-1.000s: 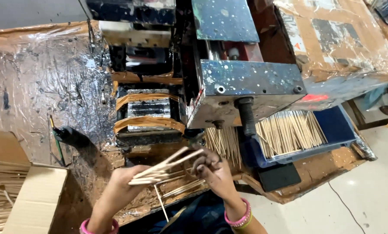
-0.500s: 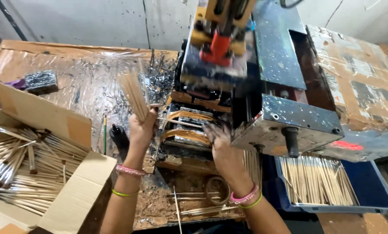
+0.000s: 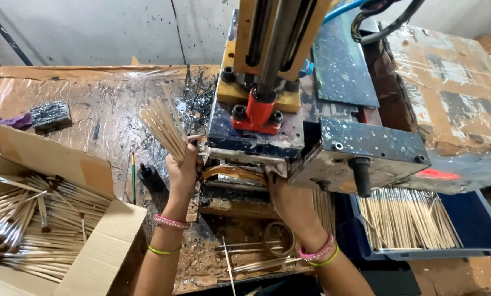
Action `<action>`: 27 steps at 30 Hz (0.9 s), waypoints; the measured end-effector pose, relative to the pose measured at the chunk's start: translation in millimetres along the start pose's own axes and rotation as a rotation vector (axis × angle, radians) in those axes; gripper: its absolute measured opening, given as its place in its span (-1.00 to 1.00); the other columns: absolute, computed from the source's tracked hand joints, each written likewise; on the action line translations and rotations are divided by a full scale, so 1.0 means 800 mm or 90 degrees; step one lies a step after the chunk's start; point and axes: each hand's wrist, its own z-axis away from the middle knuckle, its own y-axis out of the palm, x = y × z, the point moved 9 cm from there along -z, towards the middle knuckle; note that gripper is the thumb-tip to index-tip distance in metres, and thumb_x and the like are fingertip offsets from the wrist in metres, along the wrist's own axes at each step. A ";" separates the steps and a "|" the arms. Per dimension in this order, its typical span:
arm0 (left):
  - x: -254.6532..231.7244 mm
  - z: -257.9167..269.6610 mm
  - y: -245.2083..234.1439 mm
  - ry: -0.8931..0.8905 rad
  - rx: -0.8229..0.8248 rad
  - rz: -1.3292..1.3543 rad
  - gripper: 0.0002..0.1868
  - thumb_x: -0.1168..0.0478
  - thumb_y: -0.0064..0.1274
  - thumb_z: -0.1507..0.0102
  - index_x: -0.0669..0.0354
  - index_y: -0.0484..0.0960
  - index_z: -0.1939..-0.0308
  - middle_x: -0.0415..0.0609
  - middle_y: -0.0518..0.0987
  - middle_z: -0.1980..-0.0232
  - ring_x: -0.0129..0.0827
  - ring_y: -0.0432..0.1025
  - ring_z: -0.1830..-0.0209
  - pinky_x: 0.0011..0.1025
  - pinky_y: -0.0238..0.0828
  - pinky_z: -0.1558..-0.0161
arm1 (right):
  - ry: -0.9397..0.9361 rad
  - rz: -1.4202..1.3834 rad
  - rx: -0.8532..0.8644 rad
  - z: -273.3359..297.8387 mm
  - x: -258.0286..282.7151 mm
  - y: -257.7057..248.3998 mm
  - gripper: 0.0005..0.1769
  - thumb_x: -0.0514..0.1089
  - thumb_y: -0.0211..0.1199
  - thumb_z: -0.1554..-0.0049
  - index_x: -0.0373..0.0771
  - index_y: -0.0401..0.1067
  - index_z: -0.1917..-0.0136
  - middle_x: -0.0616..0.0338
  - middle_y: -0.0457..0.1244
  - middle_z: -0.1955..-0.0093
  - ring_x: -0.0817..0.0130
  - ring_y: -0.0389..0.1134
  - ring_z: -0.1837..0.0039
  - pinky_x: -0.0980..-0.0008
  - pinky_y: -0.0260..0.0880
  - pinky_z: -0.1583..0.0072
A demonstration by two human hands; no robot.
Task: Feeding wooden sticks into an incense-making machine and managing the output into containers.
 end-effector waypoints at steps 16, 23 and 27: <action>0.024 0.149 -0.082 0.023 0.020 -0.021 -0.80 0.12 0.01 -0.49 0.18 0.62 0.01 -0.21 0.50 0.40 -0.64 0.27 0.59 -0.65 0.17 0.61 | 0.313 -0.206 -0.120 0.216 -0.155 -0.038 -0.80 -0.31 0.33 -0.13 -0.31 0.56 -0.06 0.00 0.41 -0.06 0.10 0.46 -0.09 0.26 0.45 -0.21; 0.043 0.188 0.018 0.151 0.343 -0.393 -0.89 0.26 0.12 -0.25 0.10 0.72 0.17 -0.17 0.62 0.38 -0.57 0.40 0.53 -0.54 0.29 0.63 | 0.452 -0.412 0.062 0.236 -0.129 0.010 -0.55 -0.27 0.34 -0.08 -0.33 0.47 -0.25 -0.01 0.37 0.01 0.20 0.38 0.05 0.30 0.41 -0.01; 0.028 0.170 0.049 0.125 0.486 -0.308 -0.80 0.30 0.19 -0.18 0.20 0.71 0.12 -0.16 0.66 0.41 -0.62 0.51 0.54 -0.56 0.42 0.59 | 0.462 -0.859 0.136 0.215 -0.095 0.056 -0.74 -0.30 0.28 -0.21 -0.35 0.49 -0.19 0.07 0.37 0.02 0.33 0.37 0.01 0.35 0.44 -0.05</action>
